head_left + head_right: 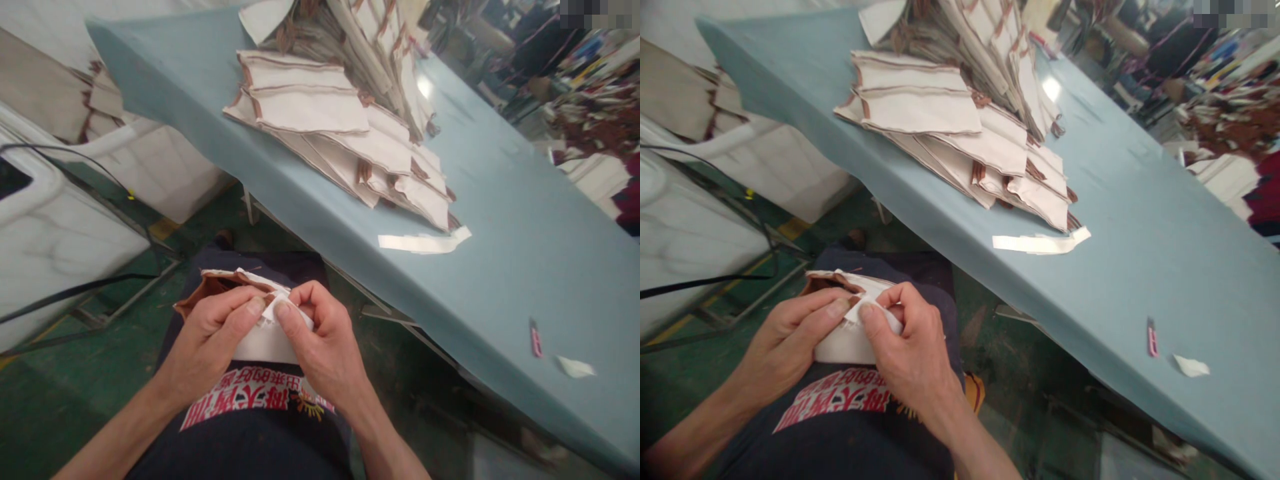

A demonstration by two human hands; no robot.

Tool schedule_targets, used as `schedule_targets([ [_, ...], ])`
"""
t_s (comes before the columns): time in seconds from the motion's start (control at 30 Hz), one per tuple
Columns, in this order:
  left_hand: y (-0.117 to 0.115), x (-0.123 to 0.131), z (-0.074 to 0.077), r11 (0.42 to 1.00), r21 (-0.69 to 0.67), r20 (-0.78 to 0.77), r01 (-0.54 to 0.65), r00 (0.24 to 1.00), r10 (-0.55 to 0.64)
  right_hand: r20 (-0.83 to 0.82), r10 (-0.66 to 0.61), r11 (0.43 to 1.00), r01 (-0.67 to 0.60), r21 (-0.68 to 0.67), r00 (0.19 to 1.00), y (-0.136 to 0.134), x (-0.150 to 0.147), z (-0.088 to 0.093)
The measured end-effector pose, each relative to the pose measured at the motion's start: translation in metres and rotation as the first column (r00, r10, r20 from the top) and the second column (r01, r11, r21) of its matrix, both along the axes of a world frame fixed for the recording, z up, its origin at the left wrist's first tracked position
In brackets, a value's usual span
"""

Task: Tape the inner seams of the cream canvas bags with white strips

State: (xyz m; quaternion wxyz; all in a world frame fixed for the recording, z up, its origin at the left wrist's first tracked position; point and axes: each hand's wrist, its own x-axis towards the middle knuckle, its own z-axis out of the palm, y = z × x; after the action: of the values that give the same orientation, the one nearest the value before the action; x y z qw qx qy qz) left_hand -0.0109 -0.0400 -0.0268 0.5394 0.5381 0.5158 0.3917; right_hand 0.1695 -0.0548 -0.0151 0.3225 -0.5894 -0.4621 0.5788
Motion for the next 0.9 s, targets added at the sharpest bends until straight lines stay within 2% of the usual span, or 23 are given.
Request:
schedule_targets([
  [0.23, 0.001, 0.000, -0.001, 1.000, -0.005, 0.035, 0.028, 0.999, -0.028, -0.011, 0.045, 0.999, -0.045, 0.011, 0.999, 0.005, 0.001, 0.000],
  [0.47, -0.002, -0.007, -0.019, 0.991, -0.122, 0.024, 0.062, 0.998, -0.060, -0.044, 0.075, 0.996, -0.077, -0.035, 0.996, 0.007, 0.002, -0.005],
  [0.57, -0.003, -0.008, -0.023, 0.988, -0.132, 0.044, 0.078, 0.996, -0.073, -0.028, 0.090, 0.995, -0.091, -0.037, 0.996, 0.008, 0.004, -0.005],
  [0.73, -0.001, -0.002, -0.016, 0.993, -0.113, 0.093, 0.033, 0.995, -0.023, -0.049, 0.092, 0.995, -0.093, -0.032, 0.995, 0.009, 0.005, -0.007],
  [0.9, 0.004, 0.008, -0.008, 0.994, -0.104, 0.033, 0.015, 0.999, -0.012, -0.068, 0.075, 0.996, -0.078, -0.046, 0.995, 0.008, 0.006, -0.010],
])
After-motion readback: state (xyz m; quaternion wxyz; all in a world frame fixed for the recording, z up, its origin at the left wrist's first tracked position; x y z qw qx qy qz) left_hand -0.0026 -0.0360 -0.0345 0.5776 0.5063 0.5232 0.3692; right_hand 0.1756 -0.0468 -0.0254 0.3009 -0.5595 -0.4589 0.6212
